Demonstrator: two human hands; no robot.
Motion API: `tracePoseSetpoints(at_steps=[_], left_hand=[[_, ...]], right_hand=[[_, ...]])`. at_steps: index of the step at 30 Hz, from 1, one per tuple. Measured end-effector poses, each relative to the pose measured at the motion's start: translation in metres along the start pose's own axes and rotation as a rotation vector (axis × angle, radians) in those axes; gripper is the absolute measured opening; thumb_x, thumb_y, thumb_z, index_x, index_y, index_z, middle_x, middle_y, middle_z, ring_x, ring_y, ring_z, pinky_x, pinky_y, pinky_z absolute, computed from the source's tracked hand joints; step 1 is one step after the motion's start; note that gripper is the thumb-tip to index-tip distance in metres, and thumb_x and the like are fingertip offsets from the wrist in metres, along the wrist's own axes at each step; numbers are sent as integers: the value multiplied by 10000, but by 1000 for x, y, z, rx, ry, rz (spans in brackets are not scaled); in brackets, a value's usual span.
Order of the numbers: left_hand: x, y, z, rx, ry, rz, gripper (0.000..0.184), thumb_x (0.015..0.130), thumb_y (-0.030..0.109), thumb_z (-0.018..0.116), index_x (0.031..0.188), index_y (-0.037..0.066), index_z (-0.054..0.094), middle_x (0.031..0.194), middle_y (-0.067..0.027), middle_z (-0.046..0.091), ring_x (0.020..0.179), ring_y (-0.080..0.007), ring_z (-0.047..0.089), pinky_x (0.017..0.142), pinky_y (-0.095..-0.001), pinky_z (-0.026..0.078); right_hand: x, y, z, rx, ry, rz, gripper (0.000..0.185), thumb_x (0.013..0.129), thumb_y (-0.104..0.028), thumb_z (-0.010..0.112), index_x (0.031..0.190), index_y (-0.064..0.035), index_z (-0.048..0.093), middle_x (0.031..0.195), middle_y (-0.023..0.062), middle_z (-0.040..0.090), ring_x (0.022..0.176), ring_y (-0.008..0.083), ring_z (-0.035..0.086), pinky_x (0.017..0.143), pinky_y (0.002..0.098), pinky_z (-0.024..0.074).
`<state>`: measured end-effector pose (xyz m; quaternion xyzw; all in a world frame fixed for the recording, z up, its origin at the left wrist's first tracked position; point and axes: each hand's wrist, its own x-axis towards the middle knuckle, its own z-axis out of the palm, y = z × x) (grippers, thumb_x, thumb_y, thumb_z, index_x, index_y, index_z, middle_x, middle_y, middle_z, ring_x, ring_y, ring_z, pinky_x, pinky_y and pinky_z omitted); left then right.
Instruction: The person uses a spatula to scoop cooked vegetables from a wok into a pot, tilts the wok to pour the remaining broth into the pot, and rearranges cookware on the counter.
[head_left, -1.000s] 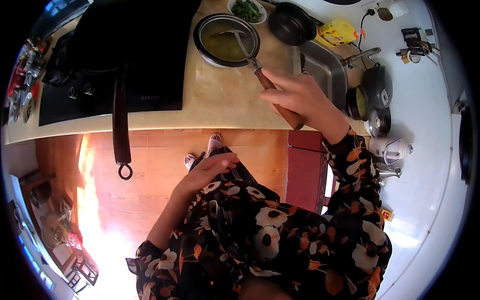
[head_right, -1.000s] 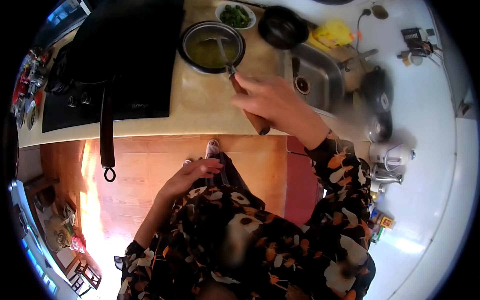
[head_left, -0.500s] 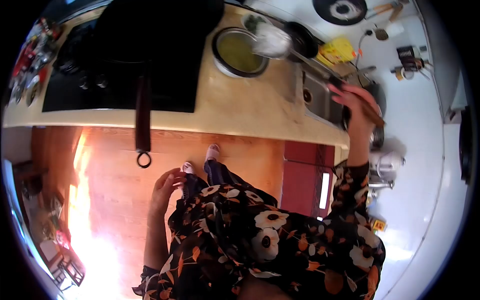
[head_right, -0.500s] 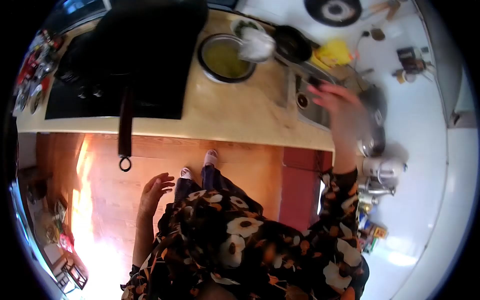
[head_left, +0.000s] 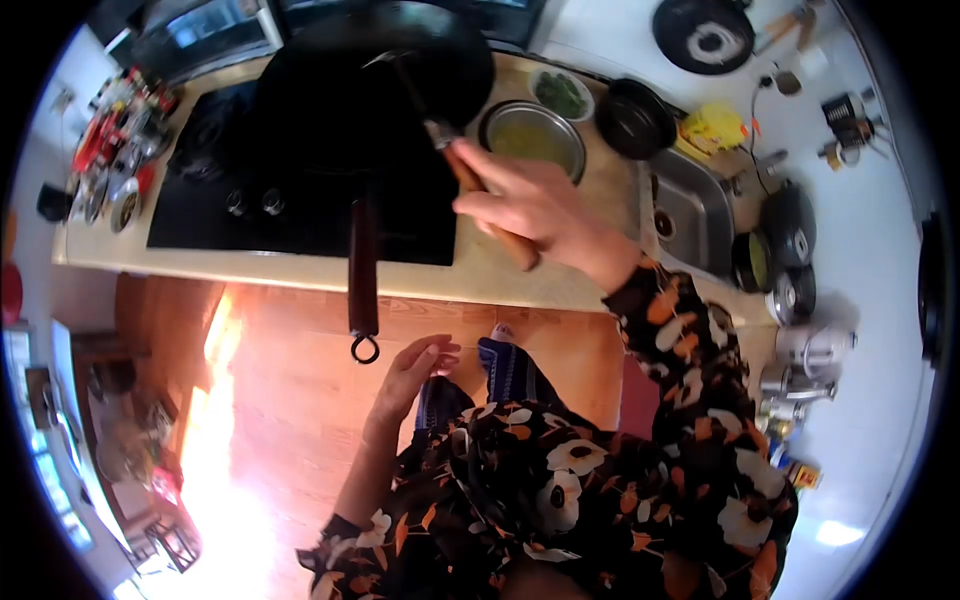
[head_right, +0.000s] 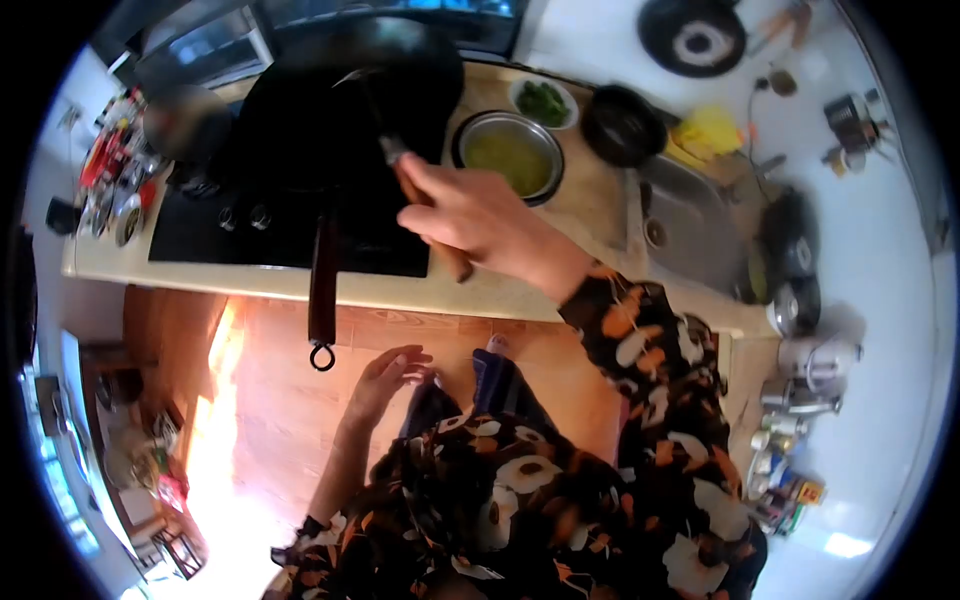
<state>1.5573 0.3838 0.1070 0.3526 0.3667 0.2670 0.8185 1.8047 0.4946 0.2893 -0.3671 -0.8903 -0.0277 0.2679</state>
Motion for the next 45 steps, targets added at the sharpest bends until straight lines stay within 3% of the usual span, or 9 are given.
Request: tracePoseSetpoints(at_steps=[4, 7, 10, 15, 17, 20, 25, 34, 45], left_hand=[[-8, -17, 10, 22, 61, 10, 410, 962, 266, 464, 1236, -39, 477, 1127, -159, 593, 991, -217, 592, 841, -315, 476], [2, -29, 17, 25, 114, -27, 428, 964, 285, 452, 1230, -50, 473, 1131, -178, 585, 997, -248, 592, 845, -334, 480], [7, -45, 17, -17, 160, -76, 422, 964, 277, 451, 1230, -51, 469, 1127, -180, 585, 992, -251, 594, 838, -340, 485], [-17, -67, 33, -124, 408, -149, 432, 963, 286, 449, 1221, -62, 462, 1113, -202, 583, 972, -280, 600, 816, -350, 493], [-10, -83, 42, -121, 448, -189, 434, 964, 285, 448, 1221, -64, 458, 1110, -204, 584, 971, -280, 601, 815, -350, 493], [6, -99, 54, -173, 459, -190, 437, 964, 279, 447, 1223, -72, 448, 1098, -210, 585, 969, -282, 603, 814, -346, 494], [8, -115, 72, -200, 576, -235, 402, 953, 244, 454, 1211, -64, 454, 1118, -216, 573, 978, -292, 599, 822, -346, 492], [-7, -148, 75, -298, 685, -221, 421, 958, 281, 449, 1218, -51, 462, 1088, -209, 587, 942, -272, 608, 801, -350, 502], [89, 63, 108, -553, 130, 330, 712, 941, 566, 242, 1311, -31, 357, 1107, -237, 577, 993, -296, 589, 851, -354, 466]], right_hand=[[2, 10, 28, 98, -40, -65, 166, 703, -83, 666, 853, -57, 599, 930, 178, 587, 684, 251, 634, 544, 310, 508], [1, 15, 48, 49, 0, -73, 198, 642, -172, 690, 701, -39, 555, 1024, 169, 538, 813, 191, 611, 573, 304, 520], [-25, 43, 35, 73, 122, 63, 301, 664, -187, 725, 895, -63, 577, 1091, 140, 543, 872, 251, 604, 682, 372, 525], [-230, 245, -35, 380, 587, 1563, 659, 854, -370, 619, 1288, 16, 308, 748, 151, 620, 509, 147, 587, 445, 282, 514], [-261, 283, -41, 680, 670, 1831, 710, 819, -442, 639, 1257, 32, 344, 776, 161, 629, 536, 180, 602, 492, 297, 535], [-276, 328, -29, 1071, 527, 1758, 706, 815, -478, 631, 1204, 61, 392, 789, 168, 633, 559, 204, 615, 519, 303, 542], [-278, 358, -17, 960, 574, 1847, 174, 859, -116, 489, 919, 46, 505, 750, 192, 638, 480, 187, 567, 446, 296, 489], [-262, 364, -110, 713, 94, 1700, 242, 819, -203, 561, 692, 1, 534, 559, 110, 543, 367, 151, 455, 335, 275, 364], [-68, 279, -177, 774, -6, 1417, 126, 765, -145, 552, 741, -106, 435, 484, 6, 373, 295, 99, 291, 288, 251, 196]])
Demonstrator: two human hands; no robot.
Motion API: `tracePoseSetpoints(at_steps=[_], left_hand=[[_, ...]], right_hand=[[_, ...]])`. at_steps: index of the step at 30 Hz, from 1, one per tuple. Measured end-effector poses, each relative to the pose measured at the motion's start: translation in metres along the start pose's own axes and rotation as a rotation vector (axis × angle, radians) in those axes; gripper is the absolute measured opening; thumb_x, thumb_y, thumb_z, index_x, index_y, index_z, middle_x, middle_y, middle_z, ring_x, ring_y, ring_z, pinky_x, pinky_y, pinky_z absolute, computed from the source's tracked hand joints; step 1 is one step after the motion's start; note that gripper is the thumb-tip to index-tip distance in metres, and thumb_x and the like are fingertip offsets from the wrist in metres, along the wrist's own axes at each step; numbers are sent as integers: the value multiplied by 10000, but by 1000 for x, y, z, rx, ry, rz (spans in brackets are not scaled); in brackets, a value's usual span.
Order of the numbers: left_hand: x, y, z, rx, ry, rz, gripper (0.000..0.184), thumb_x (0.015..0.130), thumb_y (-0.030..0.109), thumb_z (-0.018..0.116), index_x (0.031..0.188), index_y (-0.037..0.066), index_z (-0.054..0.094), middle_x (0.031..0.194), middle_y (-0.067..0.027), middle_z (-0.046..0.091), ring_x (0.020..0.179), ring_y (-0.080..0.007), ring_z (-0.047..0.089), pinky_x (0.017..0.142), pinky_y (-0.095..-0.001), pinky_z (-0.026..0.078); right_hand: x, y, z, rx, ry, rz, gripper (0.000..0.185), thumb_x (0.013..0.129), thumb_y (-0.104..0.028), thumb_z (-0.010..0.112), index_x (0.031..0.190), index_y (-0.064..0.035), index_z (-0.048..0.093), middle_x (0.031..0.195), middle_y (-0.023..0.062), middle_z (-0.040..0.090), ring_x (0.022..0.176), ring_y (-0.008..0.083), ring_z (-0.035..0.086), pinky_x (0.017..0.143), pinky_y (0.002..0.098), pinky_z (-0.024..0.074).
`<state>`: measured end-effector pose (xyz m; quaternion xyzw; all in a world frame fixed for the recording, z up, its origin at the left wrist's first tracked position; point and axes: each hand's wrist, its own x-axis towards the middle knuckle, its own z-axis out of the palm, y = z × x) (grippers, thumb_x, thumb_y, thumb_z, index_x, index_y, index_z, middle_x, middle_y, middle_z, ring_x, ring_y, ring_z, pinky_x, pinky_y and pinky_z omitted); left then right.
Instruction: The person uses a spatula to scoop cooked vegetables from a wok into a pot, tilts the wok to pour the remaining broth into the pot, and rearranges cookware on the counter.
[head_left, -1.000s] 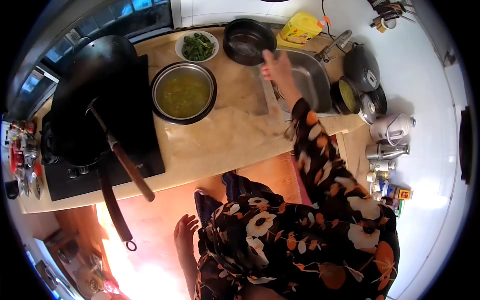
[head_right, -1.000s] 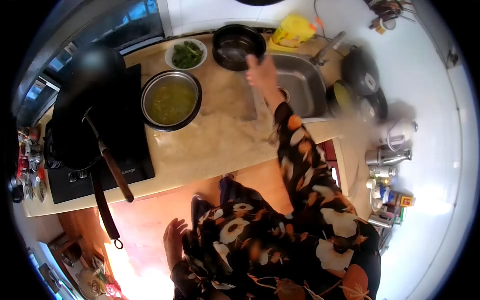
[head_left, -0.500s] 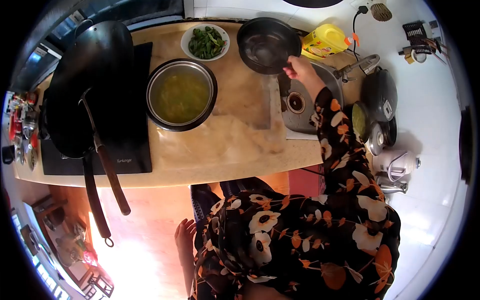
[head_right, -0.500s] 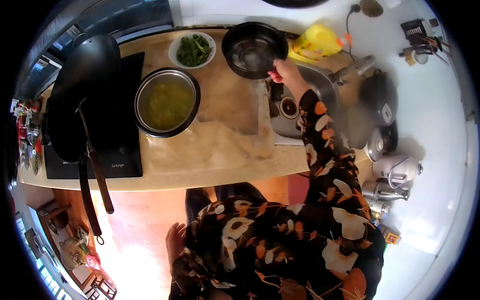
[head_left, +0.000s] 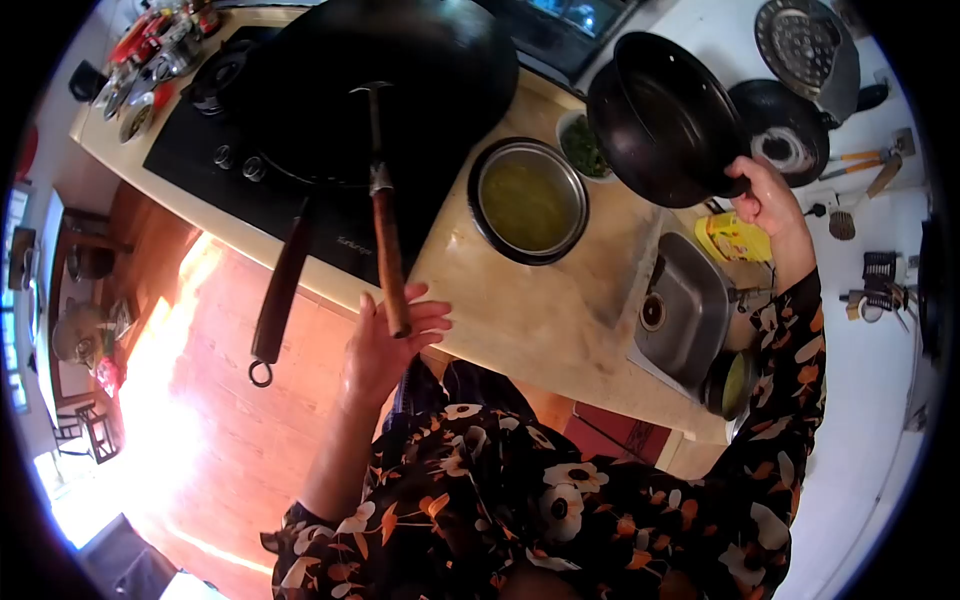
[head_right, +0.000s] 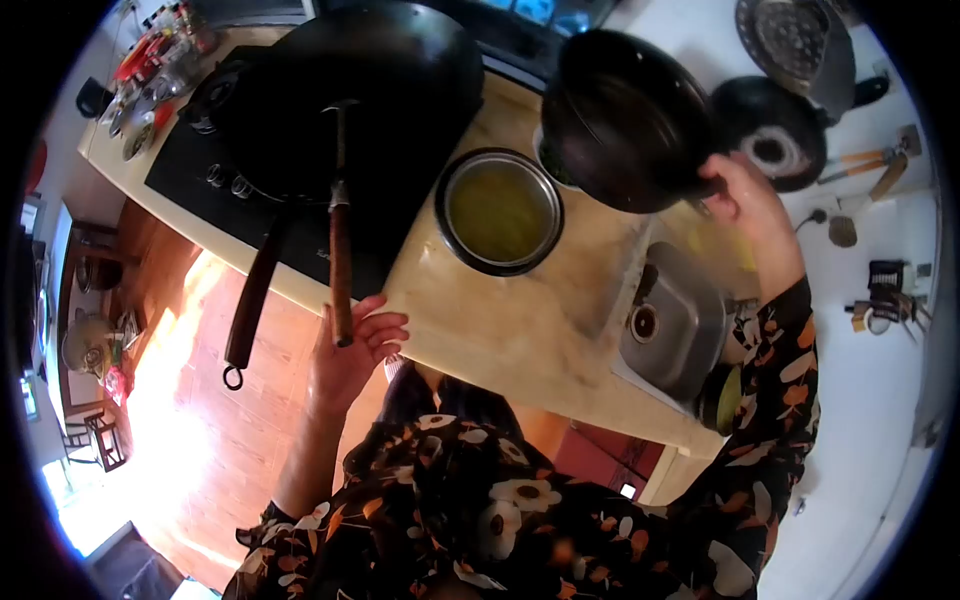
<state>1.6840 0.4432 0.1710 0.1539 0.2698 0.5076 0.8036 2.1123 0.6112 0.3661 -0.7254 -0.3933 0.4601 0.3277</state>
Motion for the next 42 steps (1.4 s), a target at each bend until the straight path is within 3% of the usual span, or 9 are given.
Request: tracePoseSetpoints(at_steps=[4, 8, 11, 12, 17, 19, 29, 37, 42], left_hand=[[14, 26, 16, -171, -207, 64, 767, 918, 618, 208, 1332, -15, 337, 1044, -222, 604, 998, -288, 585, 841, -339, 457], [19, 35, 36, -88, -125, 157, 599, 963, 469, 347, 1267, -45, 389, 674, -114, 538, 659, -222, 534, 646, -337, 431], [16, 48, 35, -75, -108, 159, 502, 963, 385, 416, 1226, -43, 431, 609, -99, 498, 594, -208, 494, 606, -333, 409], [11, 55, 46, -41, -20, 188, 493, 966, 390, 401, 1204, -33, 481, 543, -29, 382, 519, -139, 363, 530, -257, 321], [-1, 83, 45, -163, 3, 147, 482, 958, 377, 437, 1174, -47, 505, 530, -17, 327, 498, -123, 321, 508, -237, 297], [-4, 87, 44, -121, 2, 159, 500, 957, 384, 435, 1174, -61, 503, 526, -23, 336, 502, -127, 339, 511, -246, 306], [-4, 81, 35, -60, -4, 132, 522, 962, 402, 410, 1214, -51, 473, 537, -44, 387, 524, -153, 407, 520, -260, 341], [-10, 79, 29, -39, 16, 77, 520, 976, 391, 372, 1244, -50, 442, 546, -46, 397, 547, -164, 422, 539, -258, 347], [-21, 79, 23, -68, -36, 89, 575, 964, 409, 399, 1267, -79, 380, 534, -67, 411, 542, -190, 460, 552, -293, 382]], right_hand=[[-3, -53, 72, -72, -84, -125, 110, 760, -141, 562, 776, -91, 466, 525, 10, 425, 296, 96, 313, 285, 259, 231], [15, -84, 142, -146, -178, -284, 156, 764, -145, 558, 843, -56, 457, 564, 19, 443, 318, 101, 329, 289, 266, 253], [28, -95, 188, -293, -158, -401, 179, 777, -151, 541, 875, -31, 451, 570, 30, 449, 333, 111, 372, 296, 279, 301], [30, -100, 205, -378, -130, -410, 188, 779, -157, 540, 879, -27, 449, 571, 37, 458, 342, 113, 394, 303, 276, 324], [28, -121, 256, -636, -97, -462, 227, 773, -177, 556, 870, -5, 444, 586, 65, 496, 368, 95, 428, 329, 252, 385], [30, -129, 268, -759, -85, -367, 211, 838, -160, 468, 967, -36, 579, 636, 93, 602, 476, 186, 593, 381, 286, 455], [36, -138, 272, -887, 188, -509, 203, 826, -107, 443, 943, 8, 563, 568, 101, 591, 438, 181, 580, 382, 313, 474], [78, -120, 230, -599, 211, -408, 223, 838, -124, 478, 1009, 4, 539, 572, 96, 564, 400, 160, 530, 318, 316, 444], [76, -104, 215, -187, -182, -145, 162, 783, -142, 573, 744, -39, 453, 585, 10, 462, 372, 36, 381, 332, 213, 301]])
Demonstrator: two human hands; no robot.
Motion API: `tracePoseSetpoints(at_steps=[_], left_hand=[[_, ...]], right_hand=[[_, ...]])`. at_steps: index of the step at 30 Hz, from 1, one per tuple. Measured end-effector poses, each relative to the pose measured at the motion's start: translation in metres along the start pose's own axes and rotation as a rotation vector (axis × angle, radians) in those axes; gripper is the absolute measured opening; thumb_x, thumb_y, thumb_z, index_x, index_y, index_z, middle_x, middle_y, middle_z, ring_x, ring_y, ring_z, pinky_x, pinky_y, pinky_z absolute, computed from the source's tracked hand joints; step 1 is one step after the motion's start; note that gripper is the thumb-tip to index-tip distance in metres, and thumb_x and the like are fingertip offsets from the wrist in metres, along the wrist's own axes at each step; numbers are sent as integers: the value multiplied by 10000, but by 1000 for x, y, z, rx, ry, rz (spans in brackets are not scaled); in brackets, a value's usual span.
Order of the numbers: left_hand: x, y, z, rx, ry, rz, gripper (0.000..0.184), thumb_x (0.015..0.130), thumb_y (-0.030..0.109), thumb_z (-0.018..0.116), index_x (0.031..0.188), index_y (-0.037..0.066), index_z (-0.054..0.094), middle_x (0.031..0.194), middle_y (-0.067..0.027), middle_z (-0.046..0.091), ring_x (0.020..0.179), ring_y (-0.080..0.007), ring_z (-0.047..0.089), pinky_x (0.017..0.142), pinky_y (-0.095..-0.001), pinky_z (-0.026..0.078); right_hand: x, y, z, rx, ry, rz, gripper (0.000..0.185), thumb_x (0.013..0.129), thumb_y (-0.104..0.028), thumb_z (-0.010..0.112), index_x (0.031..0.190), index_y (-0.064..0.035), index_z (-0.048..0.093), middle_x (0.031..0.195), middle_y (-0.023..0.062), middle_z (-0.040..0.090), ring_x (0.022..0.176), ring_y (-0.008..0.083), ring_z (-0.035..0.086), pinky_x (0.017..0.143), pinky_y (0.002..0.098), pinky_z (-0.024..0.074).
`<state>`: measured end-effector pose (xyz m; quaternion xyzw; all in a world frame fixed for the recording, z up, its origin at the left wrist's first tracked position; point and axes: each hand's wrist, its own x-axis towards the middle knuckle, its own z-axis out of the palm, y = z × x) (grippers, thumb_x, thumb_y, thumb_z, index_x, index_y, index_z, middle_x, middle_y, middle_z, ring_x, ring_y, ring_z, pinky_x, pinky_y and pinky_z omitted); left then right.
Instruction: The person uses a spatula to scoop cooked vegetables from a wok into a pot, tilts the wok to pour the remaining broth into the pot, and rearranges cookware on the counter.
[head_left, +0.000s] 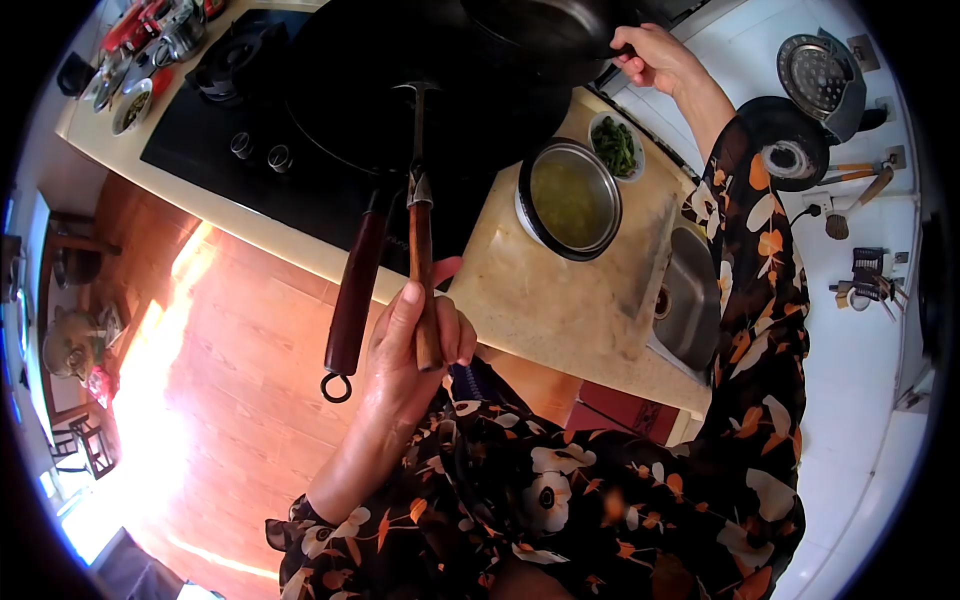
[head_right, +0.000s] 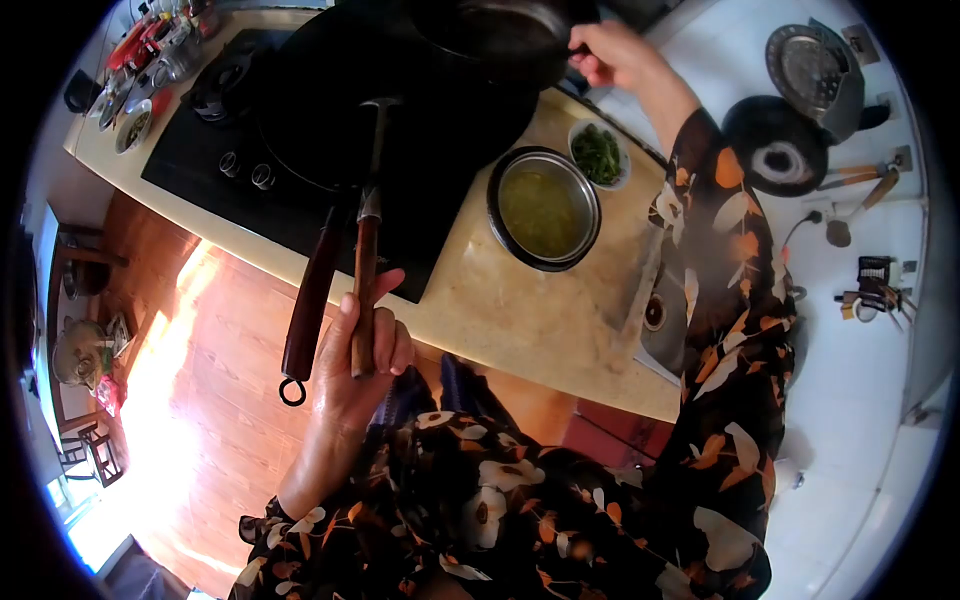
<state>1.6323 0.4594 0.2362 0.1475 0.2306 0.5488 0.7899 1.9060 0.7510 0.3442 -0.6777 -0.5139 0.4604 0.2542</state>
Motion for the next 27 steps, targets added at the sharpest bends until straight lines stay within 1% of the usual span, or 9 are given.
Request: tracePoseSetpoints(at_steps=[3, 5, 7, 9, 11, 14, 19, 25, 27], left_hand=[[-3, 0, 17, 28, 11, -29, 563, 967, 402, 391, 1273, -70, 378, 547, -76, 431, 542, -193, 462, 556, -304, 387], [4, -10, 23, 20, -30, -41, 546, 970, 399, 383, 1280, -50, 373, 569, -94, 464, 553, -202, 478, 557, -312, 391], [12, -22, 30, 49, 21, -69, 525, 988, 394, 313, 1271, -34, 421, 551, -54, 405, 555, -182, 427, 563, -289, 364], [17, -30, 24, 58, 43, -70, 532, 987, 407, 307, 1269, -30, 422, 564, -61, 420, 570, -187, 439, 570, -294, 368], [20, -31, 18, 52, 30, 14, 524, 983, 409, 330, 1258, -34, 380, 559, -102, 476, 573, -215, 498, 593, -314, 414], [19, -28, 14, 103, 66, 78, 526, 987, 426, 300, 1222, -27, 425, 528, -64, 431, 533, -188, 441, 584, -301, 396], [22, -32, 19, 45, 50, 56, 490, 995, 395, 284, 1199, -15, 457, 498, -48, 378, 517, -164, 403, 557, -288, 369], [25, -39, 25, 70, 43, 95, 482, 994, 390, 295, 1194, -14, 467, 497, -56, 382, 511, -175, 402, 554, -298, 371], [25, -40, 23, 78, 36, 113, 482, 993, 390, 299, 1193, -15, 468, 498, -57, 383, 508, -176, 400, 555, -300, 370]], right_hand=[[-11, 6, 3, 222, -97, 105, 200, 810, -127, 560, 681, -76, 416, 579, -21, 424, 373, 10, 339, 341, 196, 253], [-19, 13, -1, 244, -111, 116, 242, 836, -141, 547, 661, -90, 388, 564, -36, 385, 363, 1, 304, 341, 182, 231], [-27, 23, -14, 357, -215, 154, 267, 853, -168, 533, 652, -92, 375, 542, -51, 347, 353, 7, 280, 335, 181, 205], [-43, 31, -28, 383, -157, 181, 284, 856, -182, 533, 640, -99, 368, 509, -54, 324, 332, 15, 248, 314, 189, 171], [-61, 39, -51, 359, -104, 155, 249, 841, -166, 543, 651, -105, 395, 512, -46, 349, 325, 18, 248, 307, 192, 171], [-84, 46, -81, 250, -33, 63, 175, 799, -133, 559, 707, -101, 413, 516, -20, 366, 330, 33, 274, 307, 198, 193], [-100, 43, -107, -14, 77, -19, 210, 739, -118, 599, 829, -67, 416, 542, 8, 377, 344, 66, 303, 310, 245, 242], [-87, 20, -100, -77, -27, -39, 205, 728, -112, 593, 826, -46, 426, 563, 16, 400, 342, 65, 314, 318, 244, 267], [-73, 16, -82, -73, -19, -117, 195, 730, -121, 595, 817, -42, 439, 579, 27, 427, 345, 69, 328, 317, 244, 279]])
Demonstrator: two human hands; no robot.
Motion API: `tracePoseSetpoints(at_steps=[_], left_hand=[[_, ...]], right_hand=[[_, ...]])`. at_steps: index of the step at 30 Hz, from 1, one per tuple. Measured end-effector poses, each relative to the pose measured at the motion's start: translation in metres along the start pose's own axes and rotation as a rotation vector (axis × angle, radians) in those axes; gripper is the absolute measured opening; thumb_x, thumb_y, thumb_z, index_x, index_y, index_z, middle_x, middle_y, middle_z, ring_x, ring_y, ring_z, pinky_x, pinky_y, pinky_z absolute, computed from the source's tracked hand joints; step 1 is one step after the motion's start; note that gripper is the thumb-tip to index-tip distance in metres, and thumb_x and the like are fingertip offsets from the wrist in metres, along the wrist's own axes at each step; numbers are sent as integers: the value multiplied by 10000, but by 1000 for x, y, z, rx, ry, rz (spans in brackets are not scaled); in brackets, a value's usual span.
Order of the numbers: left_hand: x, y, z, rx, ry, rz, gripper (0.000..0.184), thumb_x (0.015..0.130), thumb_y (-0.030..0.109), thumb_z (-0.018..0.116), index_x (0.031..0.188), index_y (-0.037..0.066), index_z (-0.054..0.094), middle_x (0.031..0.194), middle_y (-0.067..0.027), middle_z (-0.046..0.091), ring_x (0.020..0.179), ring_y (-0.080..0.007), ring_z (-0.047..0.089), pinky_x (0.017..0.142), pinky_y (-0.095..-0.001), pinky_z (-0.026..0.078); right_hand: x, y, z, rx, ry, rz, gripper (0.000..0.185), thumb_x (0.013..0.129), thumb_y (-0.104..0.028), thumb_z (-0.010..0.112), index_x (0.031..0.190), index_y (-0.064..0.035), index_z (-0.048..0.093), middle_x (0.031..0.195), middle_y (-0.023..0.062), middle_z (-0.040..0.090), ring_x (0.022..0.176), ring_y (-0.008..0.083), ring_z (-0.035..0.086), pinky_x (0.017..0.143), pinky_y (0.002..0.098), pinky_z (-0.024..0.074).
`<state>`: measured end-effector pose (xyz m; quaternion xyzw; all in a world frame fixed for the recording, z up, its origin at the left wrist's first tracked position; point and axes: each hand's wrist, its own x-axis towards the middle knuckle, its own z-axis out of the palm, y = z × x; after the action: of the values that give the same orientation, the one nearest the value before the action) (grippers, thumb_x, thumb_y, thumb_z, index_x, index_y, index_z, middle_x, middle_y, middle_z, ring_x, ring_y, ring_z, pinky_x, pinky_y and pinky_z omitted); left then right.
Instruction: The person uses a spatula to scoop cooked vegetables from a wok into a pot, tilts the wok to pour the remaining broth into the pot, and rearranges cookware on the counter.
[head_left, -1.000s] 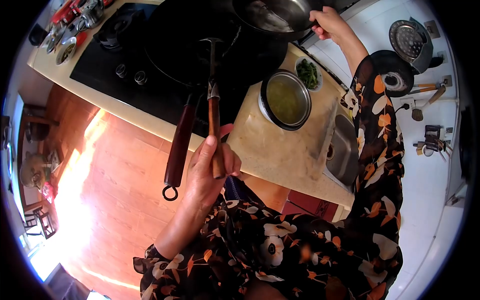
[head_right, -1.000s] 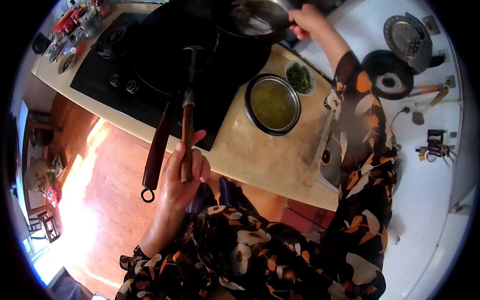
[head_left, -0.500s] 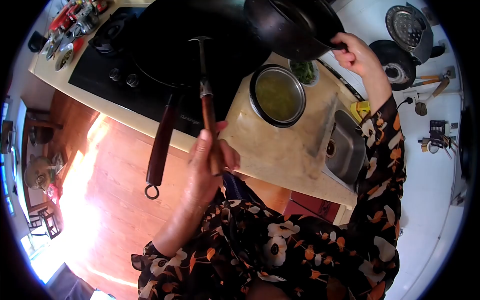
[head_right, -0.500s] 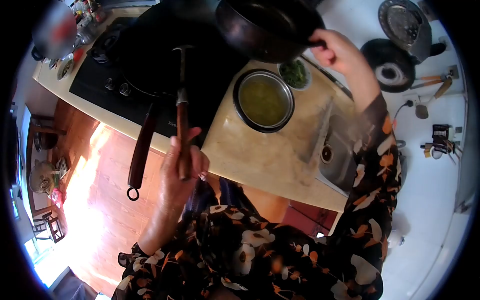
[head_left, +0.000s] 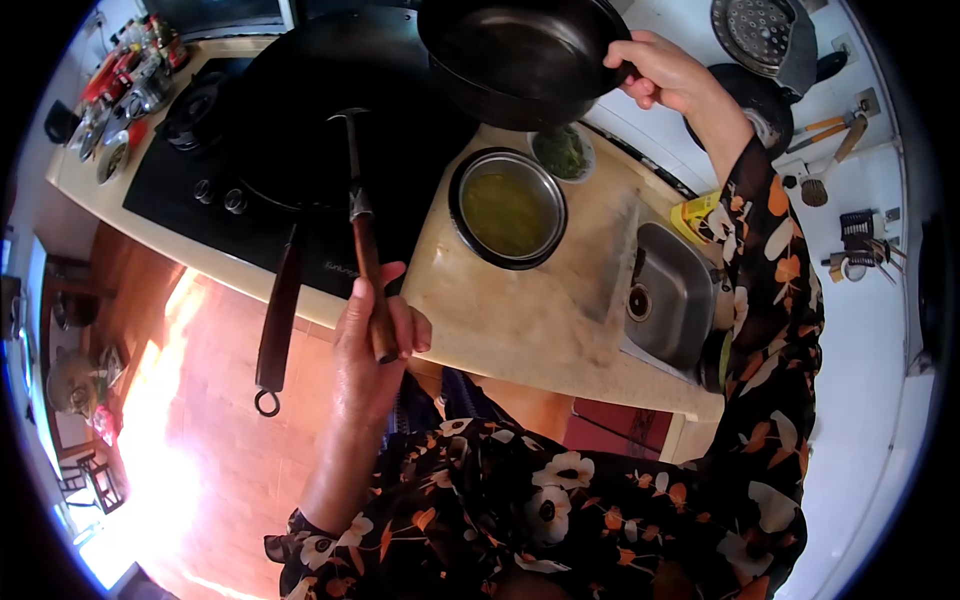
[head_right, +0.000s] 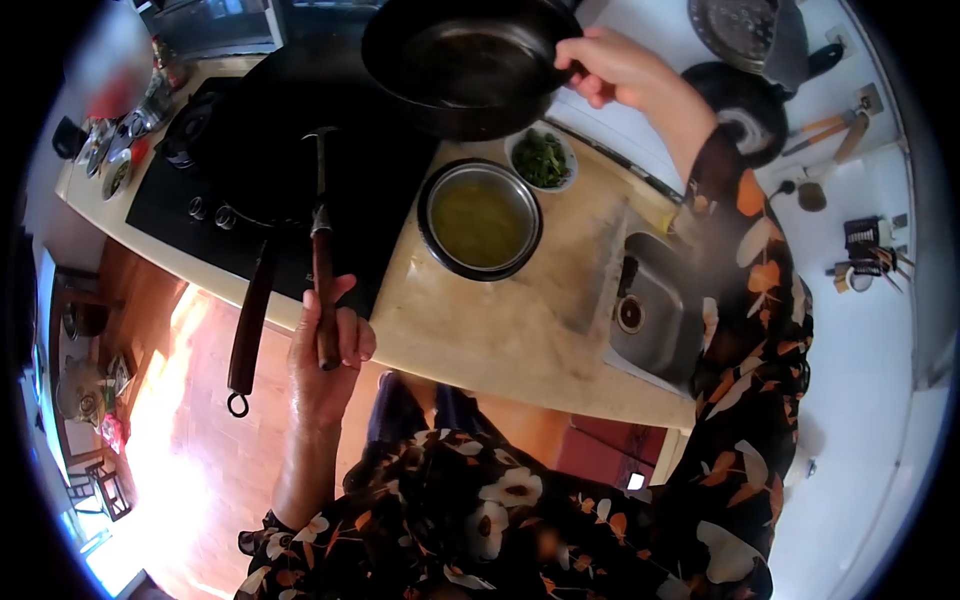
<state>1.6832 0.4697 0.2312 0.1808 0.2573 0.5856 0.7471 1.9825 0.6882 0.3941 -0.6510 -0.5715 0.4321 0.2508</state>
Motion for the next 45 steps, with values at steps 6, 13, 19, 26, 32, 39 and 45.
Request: tracePoseSetpoints(at_steps=[6, 13, 19, 26, 32, 39, 45], left_hand=[[-5, 6, 11, 13, 49, 10, 478, 992, 375, 324, 1171, -23, 519, 471, -45, 352, 512, -155, 380, 545, -273, 337], [-4, 15, 8, 16, 11, -3, 464, 976, 384, 383, 1169, -32, 458, 516, -88, 427, 538, -213, 469, 565, -313, 385], [-7, 15, 9, 24, 49, -27, 485, 978, 387, 373, 1175, -47, 462, 500, -75, 412, 525, -206, 455, 558, -302, 380], [-22, 22, -8, 80, 104, 0, 482, 982, 359, 338, 1186, -50, 492, 448, -22, 361, 489, -160, 431, 513, -269, 356], [-2, 7, 17, 44, 114, -62, 429, 968, 342, 394, 1167, -18, 514, 513, -54, 400, 512, -184, 396, 540, -301, 340], [24, -15, 5, 99, 24, 45, 461, 968, 418, 396, 1121, -12, 463, 549, -75, 474, 583, -210, 511, 619, -345, 427], [4, -12, 3, 206, 212, -21, 631, 964, 534, 237, 1176, -22, 447, 707, -105, 566, 689, -208, 551, 685, -325, 434]], right_hand=[[50, -14, 75, -193, 124, -220, 205, 772, -161, 580, 886, -24, 478, 599, 44, 483, 362, 76, 408, 313, 265, 400], [54, -62, 141, -619, 246, -209, 356, 839, -154, 470, 1158, 1, 499, 670, 166, 615, 528, 243, 612, 505, 363, 519], [110, -29, 126, -882, 506, -526, 524, 809, -152, 465, 1312, -13, 412, 1032, 256, 604, 988, 375, 579, 863, 423, 463], [73, -35, 104, -458, 443, -332, 235, 837, -141, 470, 994, 7, 563, 667, 157, 624, 459, 205, 602, 376, 337, 469], [76, 0, 75, 319, -25, 166, 171, 832, -144, 543, 732, -45, 446, 596, 2, 467, 360, 28, 352, 334, 195, 309], [-10, 44, 18, 549, -56, 222, 276, 875, -140, 497, 642, -129, 348, 511, -63, 332, 331, 7, 250, 332, 192, 189], [-99, 146, -50, 388, 208, 268, 115, 820, -158, 539, 856, -78, 464, 532, -31, 358, 349, 47, 274, 343, 228, 246]])
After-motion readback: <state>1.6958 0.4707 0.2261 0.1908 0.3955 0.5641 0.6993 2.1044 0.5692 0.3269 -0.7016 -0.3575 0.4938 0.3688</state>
